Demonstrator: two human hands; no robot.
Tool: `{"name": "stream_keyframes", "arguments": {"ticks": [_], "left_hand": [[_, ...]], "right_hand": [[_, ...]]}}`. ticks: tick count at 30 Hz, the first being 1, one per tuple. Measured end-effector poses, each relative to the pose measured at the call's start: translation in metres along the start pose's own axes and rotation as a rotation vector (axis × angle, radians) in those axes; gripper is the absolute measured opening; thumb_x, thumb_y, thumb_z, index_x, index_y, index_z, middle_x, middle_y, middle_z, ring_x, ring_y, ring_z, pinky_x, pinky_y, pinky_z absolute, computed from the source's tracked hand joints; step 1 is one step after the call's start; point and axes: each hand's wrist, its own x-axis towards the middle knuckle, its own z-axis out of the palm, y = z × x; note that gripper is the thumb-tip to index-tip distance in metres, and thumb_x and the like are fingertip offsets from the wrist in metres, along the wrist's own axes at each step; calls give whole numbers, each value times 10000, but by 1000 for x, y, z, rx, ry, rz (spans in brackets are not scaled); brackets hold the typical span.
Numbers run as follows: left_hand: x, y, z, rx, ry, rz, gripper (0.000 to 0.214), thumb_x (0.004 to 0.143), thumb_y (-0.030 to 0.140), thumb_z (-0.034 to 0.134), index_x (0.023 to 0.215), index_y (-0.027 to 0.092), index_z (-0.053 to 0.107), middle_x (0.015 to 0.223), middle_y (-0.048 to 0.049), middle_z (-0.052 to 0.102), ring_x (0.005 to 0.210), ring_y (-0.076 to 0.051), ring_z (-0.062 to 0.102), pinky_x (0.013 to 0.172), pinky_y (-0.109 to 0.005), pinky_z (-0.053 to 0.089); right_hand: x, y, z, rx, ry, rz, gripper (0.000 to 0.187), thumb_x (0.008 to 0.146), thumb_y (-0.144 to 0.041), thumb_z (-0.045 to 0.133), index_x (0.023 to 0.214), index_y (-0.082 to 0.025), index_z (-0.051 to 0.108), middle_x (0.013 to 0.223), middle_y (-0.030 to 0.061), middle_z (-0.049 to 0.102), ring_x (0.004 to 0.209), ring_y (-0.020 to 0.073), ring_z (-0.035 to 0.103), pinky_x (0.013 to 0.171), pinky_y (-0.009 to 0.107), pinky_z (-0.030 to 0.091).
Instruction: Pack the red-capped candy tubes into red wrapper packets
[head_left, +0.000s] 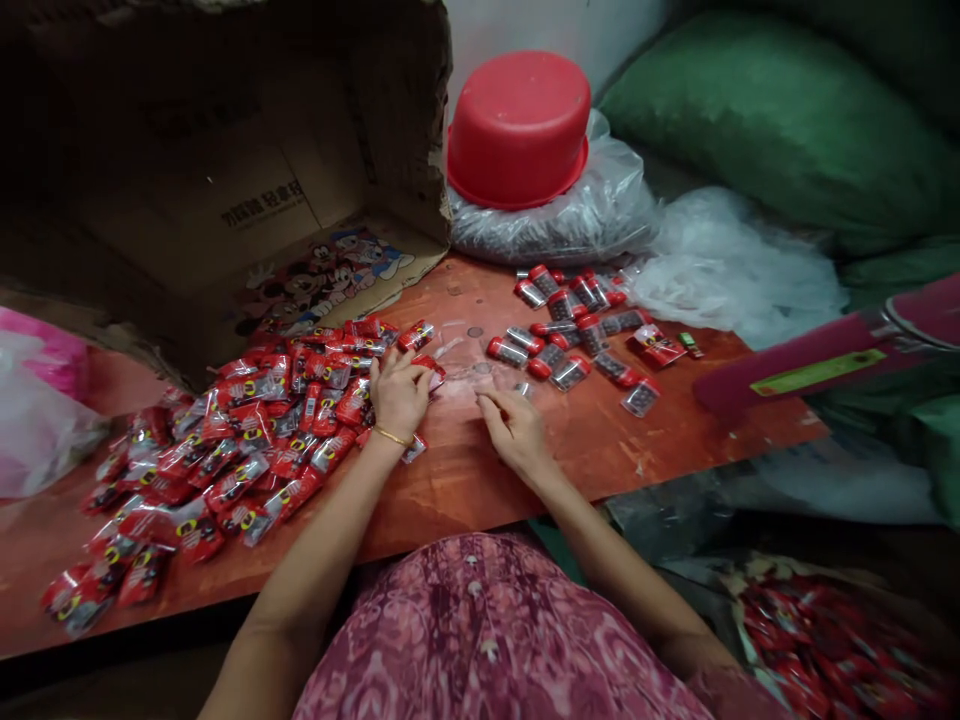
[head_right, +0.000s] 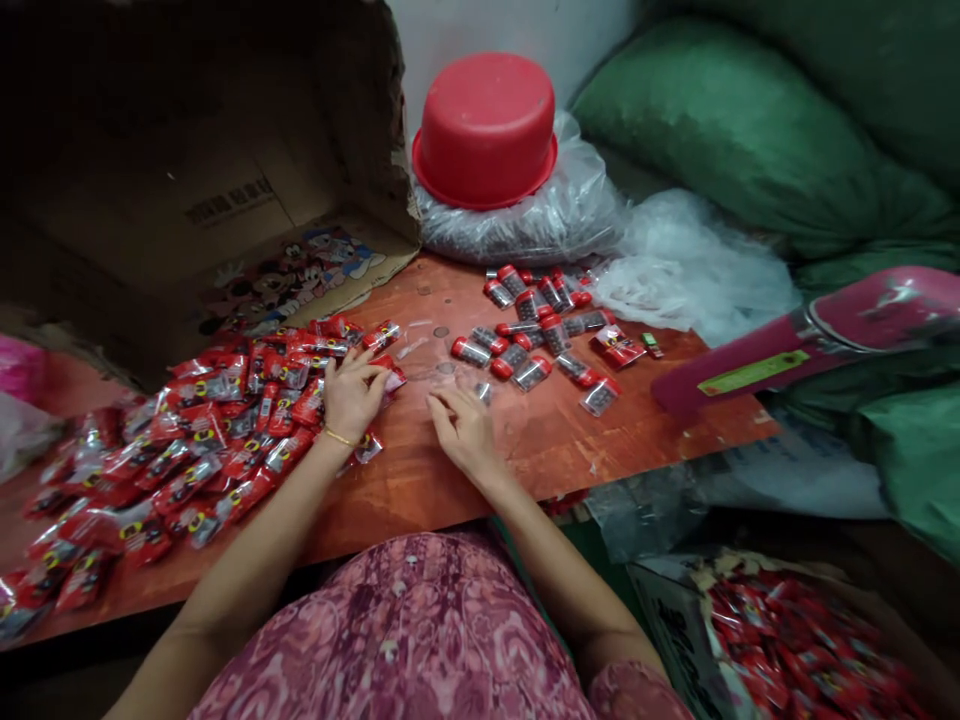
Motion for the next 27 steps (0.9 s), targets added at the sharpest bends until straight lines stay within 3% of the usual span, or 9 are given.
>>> {"name": "stream_keyframes", "arguments": {"ticks": [4, 7, 10, 14, 15, 18, 23, 27], "left_hand": [[-15, 15, -9, -126, 111, 9, 174, 803, 298, 547, 788, 215, 699, 1207, -74, 606, 1226, -272, 455, 1067, -490, 212], [-22, 17, -12, -270, 191, -26, 210, 799, 325, 554, 912, 200, 678, 1271, -91, 556, 1254, -253, 426, 1074, -440, 239], [-29, 14, -15, -590, 186, -227, 370, 778, 442, 556, 1026, 176, 629, 1208, -110, 596, 1153, -234, 519, 982, -367, 379], [-38, 23, -16, -1162, -192, -630, 498, 626, 606, 631, 783, 133, 637, 769, -71, 689, 767, -199, 644, 678, -286, 494], [-39, 27, -15, -1258, -227, -691, 502, 558, 594, 688, 745, 132, 626, 717, -54, 680, 715, -185, 640, 632, -265, 487], [-42, 38, -13, -1438, -153, -764, 492, 411, 462, 812, 719, 139, 606, 696, -16, 673, 674, -150, 629, 610, -230, 475], [-47, 40, -8, -1541, -225, -847, 400, 488, 420, 795, 731, 163, 610, 719, -16, 687, 771, -171, 651, 693, -269, 499], [-44, 31, -8, -1516, -164, -844, 402, 485, 447, 792, 692, 158, 606, 679, -18, 681, 737, -167, 651, 682, -268, 496]], "right_hand": [[22, -16, 31, 503, -140, 286, 398, 811, -539, 447, 788, -184, 626, 713, 19, 640, 655, 145, 587, 591, 262, 477], [32, -21, 40, 634, -95, 337, 389, 756, -557, 511, 661, -183, 559, 604, -19, 548, 566, 112, 512, 532, 226, 431], [32, -23, 36, 549, -4, 283, 374, 789, -511, 480, 595, -191, 477, 553, -40, 453, 527, 91, 431, 515, 212, 379], [25, -25, 29, 304, 106, 134, 362, 845, -411, 407, 551, -203, 372, 523, -52, 355, 510, 85, 353, 507, 214, 318], [22, -26, 29, 265, 114, 99, 356, 853, -387, 396, 549, -204, 363, 523, -52, 350, 508, 86, 346, 507, 216, 314], [16, -26, 32, 201, 128, 33, 348, 864, -349, 380, 547, -205, 361, 521, -49, 356, 502, 87, 340, 510, 221, 314], [10, -25, 39, 169, 168, 70, 381, 861, -396, 399, 531, -207, 374, 501, -45, 377, 487, 91, 359, 505, 234, 327], [24, -19, 28, 37, 29, -5, 358, 900, -385, 326, 705, -190, 555, 684, 26, 575, 665, 142, 530, 641, 267, 425]]}}
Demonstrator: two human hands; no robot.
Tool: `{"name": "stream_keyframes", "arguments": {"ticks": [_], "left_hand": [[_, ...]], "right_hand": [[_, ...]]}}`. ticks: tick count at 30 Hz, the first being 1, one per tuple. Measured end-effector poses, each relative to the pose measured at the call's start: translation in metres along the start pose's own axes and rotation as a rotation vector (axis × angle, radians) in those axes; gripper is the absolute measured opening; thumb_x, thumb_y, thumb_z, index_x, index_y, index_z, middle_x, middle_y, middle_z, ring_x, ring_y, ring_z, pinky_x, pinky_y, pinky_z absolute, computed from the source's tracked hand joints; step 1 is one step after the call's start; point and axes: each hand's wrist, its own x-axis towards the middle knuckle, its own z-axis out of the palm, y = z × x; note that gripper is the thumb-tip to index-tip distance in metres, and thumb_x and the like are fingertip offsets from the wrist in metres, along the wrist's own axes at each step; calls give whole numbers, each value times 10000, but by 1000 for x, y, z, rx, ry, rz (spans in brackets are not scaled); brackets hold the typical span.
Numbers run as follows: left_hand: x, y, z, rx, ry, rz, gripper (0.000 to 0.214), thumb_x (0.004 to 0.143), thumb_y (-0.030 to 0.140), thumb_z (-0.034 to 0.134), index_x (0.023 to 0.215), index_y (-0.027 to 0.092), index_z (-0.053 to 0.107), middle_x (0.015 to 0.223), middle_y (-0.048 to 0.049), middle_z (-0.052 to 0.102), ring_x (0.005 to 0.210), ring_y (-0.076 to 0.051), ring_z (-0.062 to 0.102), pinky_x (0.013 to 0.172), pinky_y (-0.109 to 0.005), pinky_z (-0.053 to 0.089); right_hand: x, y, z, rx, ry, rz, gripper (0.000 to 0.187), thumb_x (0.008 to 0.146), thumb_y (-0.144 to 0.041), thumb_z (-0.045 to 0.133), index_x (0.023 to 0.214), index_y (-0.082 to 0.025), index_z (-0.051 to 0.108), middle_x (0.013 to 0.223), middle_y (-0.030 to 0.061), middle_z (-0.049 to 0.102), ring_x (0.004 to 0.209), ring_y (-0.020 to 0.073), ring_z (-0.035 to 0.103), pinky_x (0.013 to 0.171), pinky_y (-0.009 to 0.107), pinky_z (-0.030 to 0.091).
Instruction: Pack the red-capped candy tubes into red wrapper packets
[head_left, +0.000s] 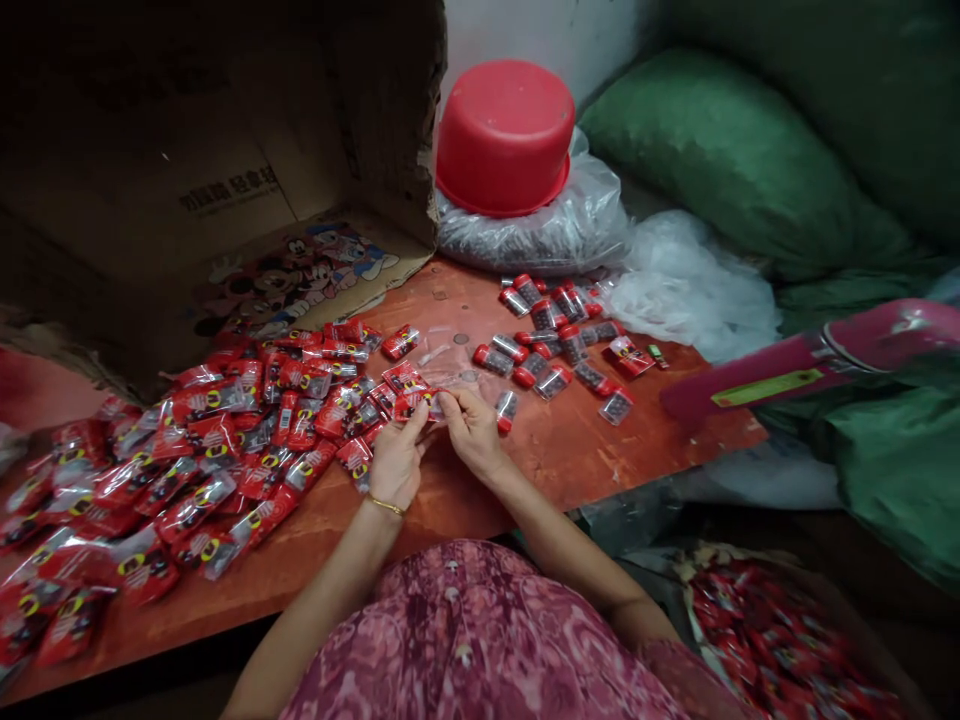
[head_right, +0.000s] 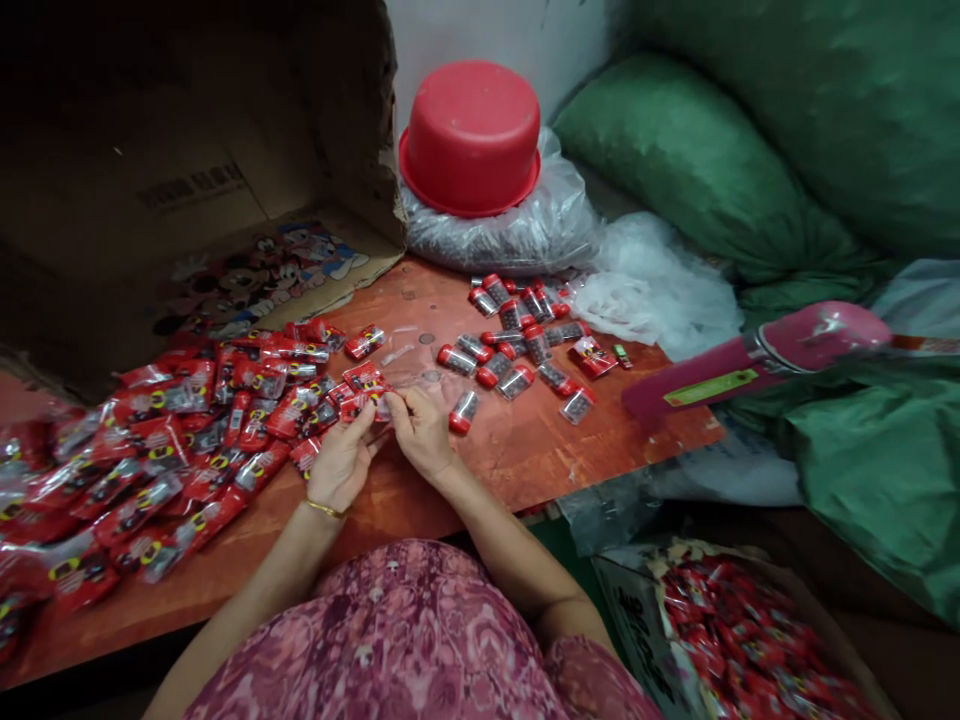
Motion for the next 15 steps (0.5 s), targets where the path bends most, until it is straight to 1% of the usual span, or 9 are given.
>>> {"name": "stream_keyframes", "arguments": {"ticks": [1, 2, 4, 6, 7, 9, 11, 13, 15], "left_hand": [[2, 3, -2, 7, 31, 23, 400, 481, 442, 795, 684, 156, 602, 660, -9, 675, 698, -153, 645, 668, -259, 491], [4, 6, -4, 15, 62, 44, 394, 482, 433, 797, 680, 155, 598, 644, 1, 668, 661, -137, 635, 653, -248, 485], [6, 12, -7, 19, 102, 61, 378, 490, 410, 799, 679, 154, 593, 619, 18, 655, 610, -112, 617, 626, -227, 473], [7, 16, -8, 1, 102, 39, 375, 491, 398, 801, 676, 150, 590, 601, 19, 649, 594, -109, 615, 602, -213, 466], [8, 17, -9, -11, 92, 18, 377, 490, 398, 802, 674, 147, 590, 593, 15, 648, 593, -114, 619, 588, -208, 463], [8, 18, -9, -28, 80, -18, 376, 495, 403, 801, 659, 141, 586, 572, 5, 640, 585, -122, 624, 559, -199, 458], [9, 18, -11, -39, 74, -39, 357, 523, 401, 791, 656, 140, 588, 573, -2, 641, 587, -124, 628, 545, -194, 456], [11, 19, -15, -58, 78, -62, 322, 560, 387, 778, 664, 144, 595, 585, -2, 645, 592, -121, 630, 546, -194, 461], [13, 22, -19, -80, 85, -83, 280, 596, 364, 763, 674, 147, 604, 600, -1, 651, 598, -119, 631, 548, -194, 464]], "right_hand": [[8, 3, -6, -106, -37, 11, 359, 909, -382, 308, 799, -186, 589, 767, 50, 611, 742, 164, 559, 693, 288, 436], [18, 7, -13, -240, -62, 57, 363, 913, -387, 303, 896, -180, 601, 840, 74, 630, 807, 190, 574, 731, 312, 437], [38, 16, -26, -538, -101, 228, 387, 908, -420, 330, 1030, -158, 587, 922, 127, 633, 866, 244, 584, 744, 352, 433], [52, 24, -35, -765, -166, 353, 407, 896, -431, 370, 1062, -128, 585, 974, 179, 614, 883, 284, 584, 719, 370, 433], [55, 27, -37, -833, -211, 356, 400, 892, -423, 386, 1054, -122, 593, 1001, 195, 598, 898, 295, 579, 716, 372, 432], [53, 31, -36, -877, -303, 256, 364, 882, -401, 422, 1044, -134, 607, 1032, 191, 575, 933, 296, 560, 738, 371, 431], [43, 34, -35, -830, -367, 119, 364, 847, -411, 493, 1090, -159, 596, 1049, 165, 566, 974, 289, 531, 787, 375, 423], [35, 37, -35, -777, -391, 17, 486, 781, -444, 584, 1184, -175, 545, 1147, 160, 533, 1043, 304, 485, 844, 405, 400], [32, 41, -37, -768, -416, -60, 614, 728, -454, 640, 1257, -183, 485, 1290, 163, 452, 1126, 333, 423, 890, 452, 362]]}}
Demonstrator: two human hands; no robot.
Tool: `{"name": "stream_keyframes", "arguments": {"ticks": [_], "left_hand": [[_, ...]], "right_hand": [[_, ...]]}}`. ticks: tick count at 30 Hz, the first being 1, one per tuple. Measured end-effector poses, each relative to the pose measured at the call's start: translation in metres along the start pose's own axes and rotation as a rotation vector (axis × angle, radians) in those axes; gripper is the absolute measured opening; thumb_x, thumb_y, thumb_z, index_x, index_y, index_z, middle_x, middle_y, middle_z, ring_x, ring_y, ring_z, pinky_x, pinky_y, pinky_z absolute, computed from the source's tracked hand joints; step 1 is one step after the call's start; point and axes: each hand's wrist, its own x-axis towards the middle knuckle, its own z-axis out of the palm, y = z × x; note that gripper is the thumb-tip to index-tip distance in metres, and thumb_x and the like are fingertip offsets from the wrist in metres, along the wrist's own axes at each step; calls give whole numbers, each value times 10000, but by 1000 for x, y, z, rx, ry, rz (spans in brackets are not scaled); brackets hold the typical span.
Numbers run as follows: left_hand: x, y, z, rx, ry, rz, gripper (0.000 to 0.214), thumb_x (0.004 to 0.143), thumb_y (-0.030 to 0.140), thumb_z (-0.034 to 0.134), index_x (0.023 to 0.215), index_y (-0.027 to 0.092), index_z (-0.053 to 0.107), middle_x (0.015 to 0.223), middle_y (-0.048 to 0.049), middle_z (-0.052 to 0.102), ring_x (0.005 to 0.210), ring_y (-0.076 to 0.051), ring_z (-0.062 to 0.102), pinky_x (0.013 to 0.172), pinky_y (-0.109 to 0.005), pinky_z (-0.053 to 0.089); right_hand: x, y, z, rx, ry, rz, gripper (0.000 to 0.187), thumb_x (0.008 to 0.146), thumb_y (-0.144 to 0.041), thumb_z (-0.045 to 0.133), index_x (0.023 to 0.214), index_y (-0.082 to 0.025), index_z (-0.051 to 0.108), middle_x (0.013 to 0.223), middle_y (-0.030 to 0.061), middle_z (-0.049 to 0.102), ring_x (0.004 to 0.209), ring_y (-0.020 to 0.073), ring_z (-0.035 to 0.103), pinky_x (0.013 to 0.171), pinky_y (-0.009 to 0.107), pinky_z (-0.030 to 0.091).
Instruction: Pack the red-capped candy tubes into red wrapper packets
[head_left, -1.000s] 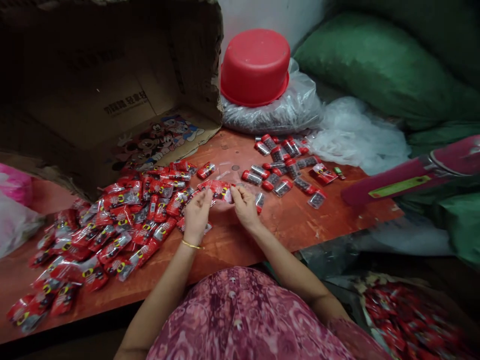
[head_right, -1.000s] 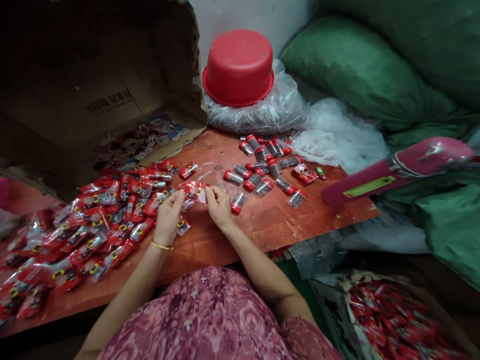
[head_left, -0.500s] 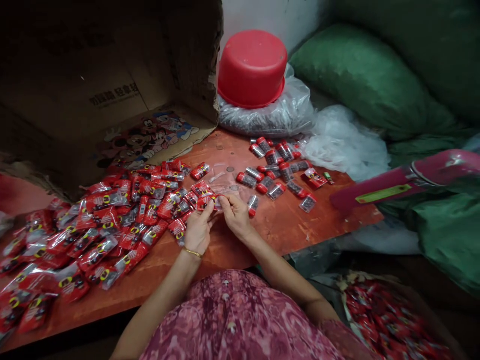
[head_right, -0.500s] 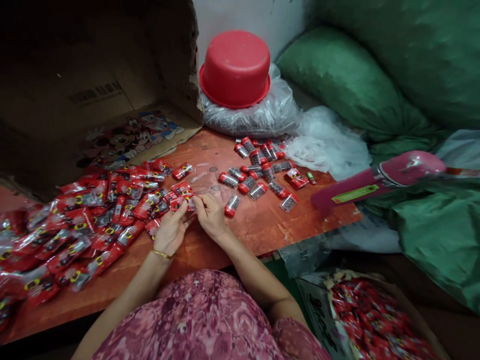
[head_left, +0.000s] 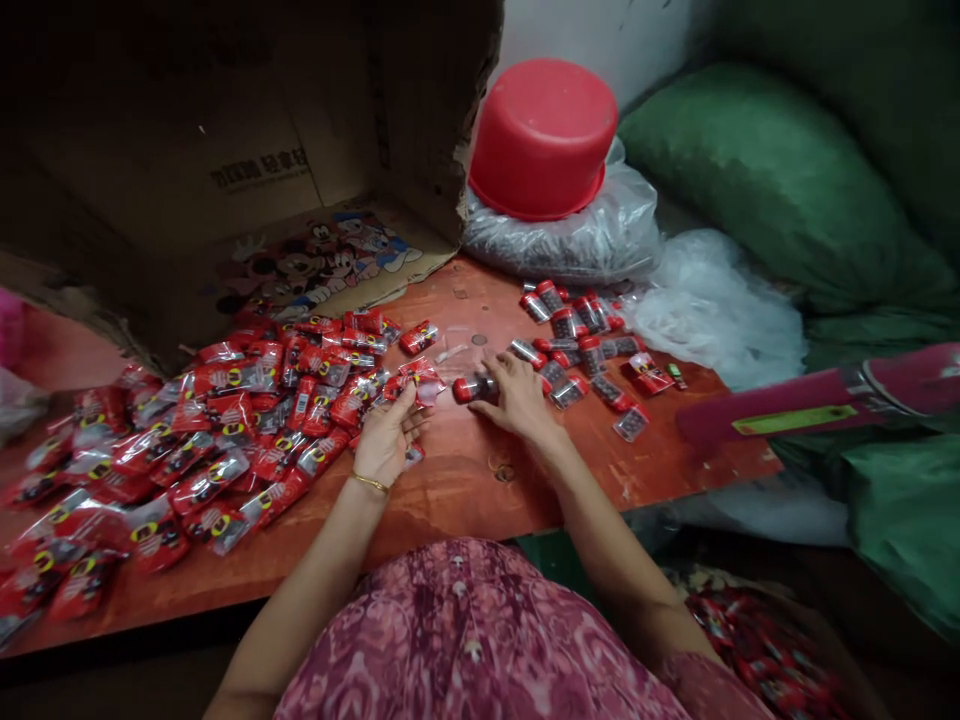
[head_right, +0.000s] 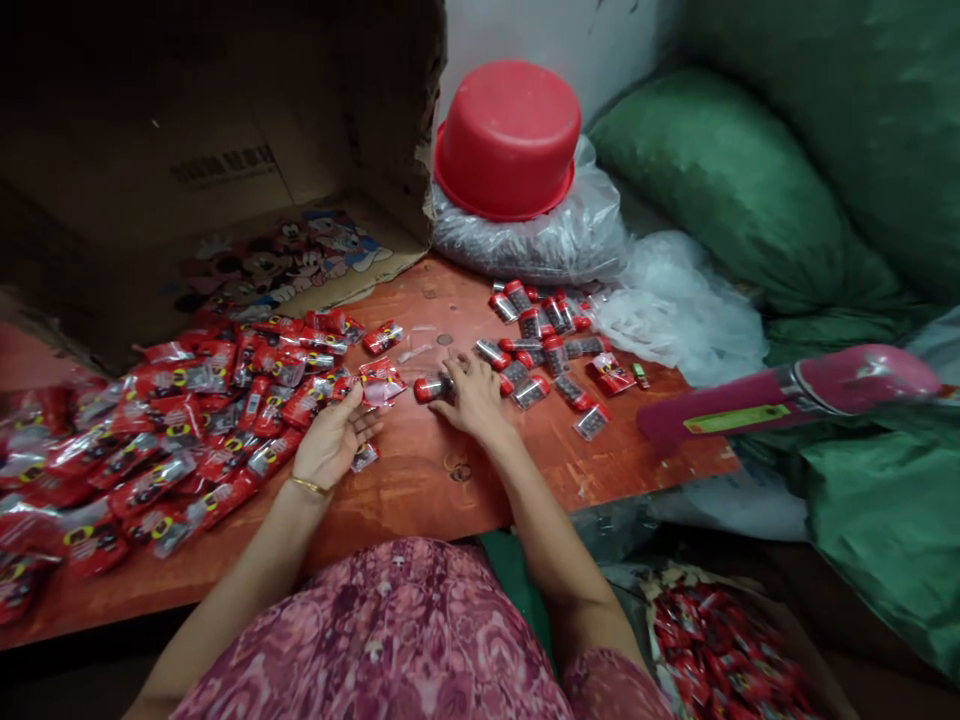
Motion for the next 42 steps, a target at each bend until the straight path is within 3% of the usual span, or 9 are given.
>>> {"name": "stream_keyframes", "arguments": {"ticks": [3, 8, 11, 16, 24, 28, 35, 38, 42], "left_hand": [[1, 5, -5, -16, 2, -23, 230, 643, 333, 739, 670, 143, 612, 602, -5, 653, 592, -116, 630, 532, -187, 460], [1, 6, -10, -19, -5, -29, 222, 662, 323, 730, 676, 132, 618, 575, -5, 645, 561, -105, 620, 517, -177, 460], [0, 6, -11, -16, -26, -35, 242, 640, 332, 748, 673, 128, 621, 580, -9, 650, 564, -106, 620, 516, -177, 459], [-3, 6, -8, 16, -74, -31, 312, 547, 368, 800, 647, 132, 621, 568, -10, 651, 548, -105, 606, 523, -181, 456], [-4, 0, -10, 202, -144, 83, 426, 454, 447, 817, 675, 122, 652, 582, -4, 642, 535, -95, 576, 521, -187, 435], [-2, -2, -13, 250, -153, 147, 392, 504, 408, 805, 721, 110, 669, 578, -12, 633, 569, -122, 587, 542, -215, 445], [-5, -15, 0, 55, -164, 240, 381, 468, 318, 831, 761, 134, 671, 765, -11, 684, 704, -123, 610, 717, -251, 476], [-6, -20, 4, -5, -173, 206, 372, 464, 336, 831, 721, 120, 671, 716, -21, 681, 666, -122, 604, 715, -258, 477], [-8, -20, 5, -26, -223, 163, 378, 490, 424, 806, 649, 117, 653, 631, -25, 656, 607, -126, 589, 671, -263, 478]], "right_hand": [[6, 7, -2, -16, -63, -147, 554, 763, -400, 614, 1261, -200, 479, 1339, 132, 444, 1167, 329, 394, 921, 474, 319], [13, 10, -4, 19, -113, -278, 335, 794, -357, 589, 1056, -150, 585, 1107, 129, 612, 1004, 286, 510, 871, 426, 371], [1, 7, -8, 120, -13, -238, 341, 786, -352, 600, 1047, -134, 576, 1002, 140, 650, 934, 286, 570, 812, 419, 434], [-34, -11, -27, 473, 201, -323, 374, 803, -367, 591, 1138, -211, 532, 1074, 87, 654, 958, 225, 622, 816, 364, 499], [-44, -28, -37, 563, 246, -429, 358, 778, -277, 620, 1120, -199, 548, 1011, 74, 675, 891, 195, 647, 763, 322, 530], [-44, -31, -31, 605, 223, -402, 347, 776, -258, 618, 1111, -200, 548, 1024, 69, 669, 897, 192, 641, 778, 326, 526], [-50, -48, -19, 612, 358, -310, 343, 782, -255, 614, 1110, -198, 529, 999, 77, 659, 884, 195, 629, 762, 328, 525], [-51, -56, -14, 657, 377, -250, 326, 795, -254, 594, 1110, -204, 526, 996, 71, 652, 883, 195, 623, 767, 333, 521], [-50, -68, -8, 820, 297, -158, 318, 802, -255, 584, 1111, -210, 523, 994, 54, 641, 876, 179, 619, 774, 315, 518]]}}
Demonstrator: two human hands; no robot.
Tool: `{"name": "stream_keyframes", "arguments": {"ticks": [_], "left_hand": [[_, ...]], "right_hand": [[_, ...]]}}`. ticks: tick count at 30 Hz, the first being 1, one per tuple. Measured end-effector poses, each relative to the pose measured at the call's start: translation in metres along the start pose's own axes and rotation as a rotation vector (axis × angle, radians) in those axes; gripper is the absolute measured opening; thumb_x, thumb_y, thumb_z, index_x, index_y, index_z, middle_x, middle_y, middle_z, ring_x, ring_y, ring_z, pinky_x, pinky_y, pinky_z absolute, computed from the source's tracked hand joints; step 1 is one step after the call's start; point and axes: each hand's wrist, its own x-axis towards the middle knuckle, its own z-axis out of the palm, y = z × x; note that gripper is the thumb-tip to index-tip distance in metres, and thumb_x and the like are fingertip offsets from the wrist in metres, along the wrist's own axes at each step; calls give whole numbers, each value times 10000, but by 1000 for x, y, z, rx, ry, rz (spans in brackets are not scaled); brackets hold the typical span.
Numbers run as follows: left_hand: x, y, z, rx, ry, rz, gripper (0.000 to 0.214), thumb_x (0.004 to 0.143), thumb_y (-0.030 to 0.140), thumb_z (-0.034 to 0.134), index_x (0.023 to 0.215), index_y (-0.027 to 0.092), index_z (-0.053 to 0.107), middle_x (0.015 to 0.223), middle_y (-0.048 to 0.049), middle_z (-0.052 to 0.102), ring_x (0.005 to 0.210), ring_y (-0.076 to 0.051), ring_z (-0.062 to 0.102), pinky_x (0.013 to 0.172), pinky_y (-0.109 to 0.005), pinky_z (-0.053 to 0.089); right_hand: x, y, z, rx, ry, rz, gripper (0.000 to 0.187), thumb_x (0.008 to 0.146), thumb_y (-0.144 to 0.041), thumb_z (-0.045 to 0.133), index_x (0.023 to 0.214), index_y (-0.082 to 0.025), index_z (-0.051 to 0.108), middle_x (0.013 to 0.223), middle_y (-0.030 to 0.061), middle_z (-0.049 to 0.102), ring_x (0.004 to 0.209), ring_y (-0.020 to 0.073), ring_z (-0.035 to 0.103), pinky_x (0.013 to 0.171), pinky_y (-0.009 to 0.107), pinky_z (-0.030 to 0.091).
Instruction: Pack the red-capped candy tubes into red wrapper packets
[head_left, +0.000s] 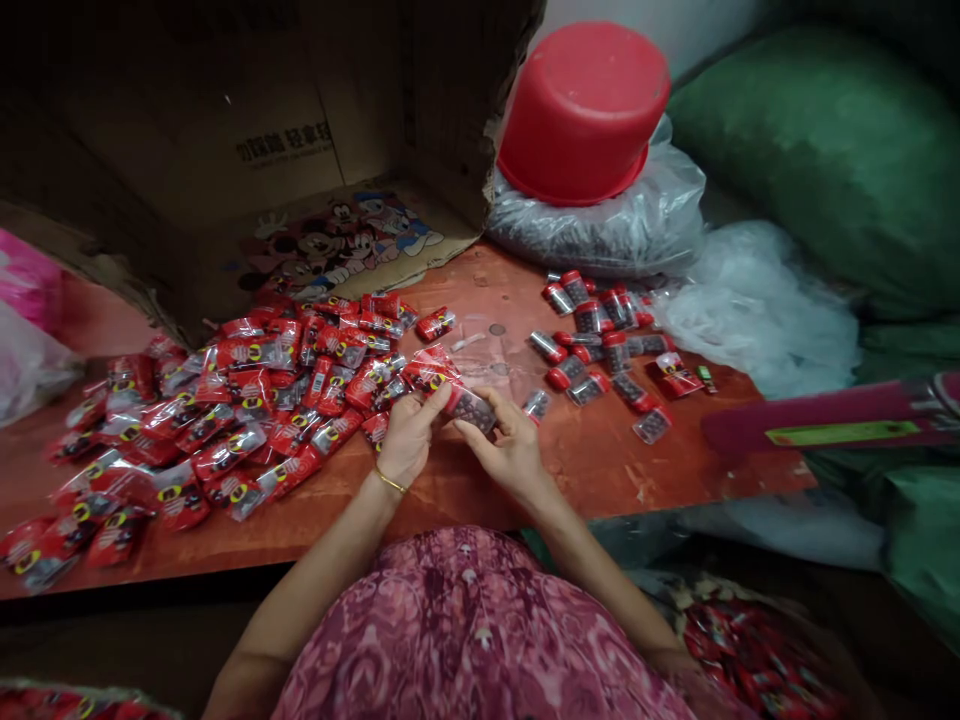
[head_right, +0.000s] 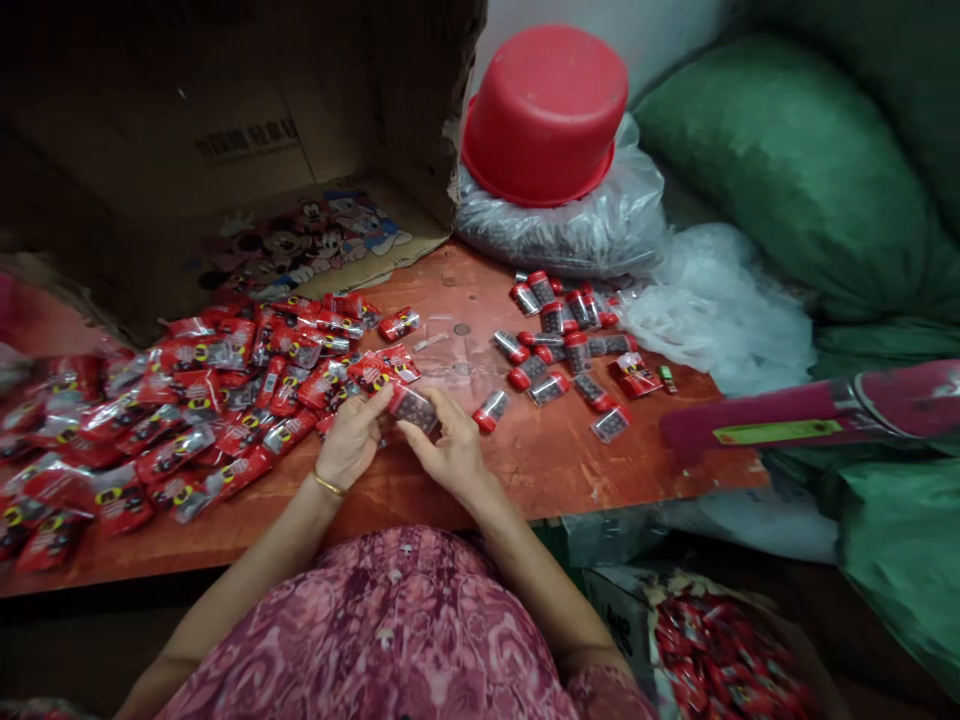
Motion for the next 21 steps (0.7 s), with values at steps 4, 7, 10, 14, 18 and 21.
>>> {"name": "stream_keyframes", "arguments": {"ticks": [4, 7, 10, 14, 18, 21], "left_hand": [[2, 2, 1, -26, 24, 96, 333, 500, 361, 811, 672, 131, 645, 668, -4, 651, 636, -110, 579, 706, -246, 465], [5, 1, -1, -40, 43, 125, 318, 494, 316, 813, 698, 136, 648, 699, 3, 653, 658, -106, 576, 714, -237, 460], [4, 0, -3, -37, 35, 124, 326, 495, 283, 811, 744, 139, 656, 746, -3, 663, 700, -117, 587, 742, -246, 462], [1, -6, -2, 5, -35, 125, 288, 589, 347, 759, 758, 135, 663, 741, -21, 669, 726, -143, 599, 759, -273, 464], [1, -4, 1, 51, -40, 103, 326, 606, 417, 743, 723, 128, 649, 723, -30, 665, 727, -157, 605, 736, -280, 461], [3, 3, -1, 0, 42, 94, 393, 561, 473, 754, 698, 124, 633, 709, -38, 660, 709, -160, 608, 710, -286, 463]], "right_hand": [[0, -4, 10, 40, 16, 36, 333, 794, -238, 590, 1120, -212, 530, 1032, 57, 636, 926, 182, 608, 835, 328, 500], [0, -5, 17, 143, 51, 116, 331, 789, -253, 594, 1113, -210, 542, 1046, 58, 634, 944, 184, 604, 858, 338, 492], [-1, -6, 23, 305, 49, 247, 351, 785, -272, 595, 1128, -216, 544, 1057, 45, 638, 941, 175, 611, 849, 325, 502], [-2, -6, 27, 264, 88, 308, 406, 784, -279, 589, 1177, -197, 528, 1058, 69, 647, 917, 183, 626, 826, 334, 517], [3, -3, 26, 74, 85, 215, 449, 780, -276, 587, 1209, -170, 509, 1108, 121, 622, 970, 220, 607, 859, 384, 500], [3, -3, 23, 203, -32, 187, 494, 800, -303, 570, 1267, -194, 450, 1049, 92, 632, 878, 187, 625, 787, 341, 529]]}}
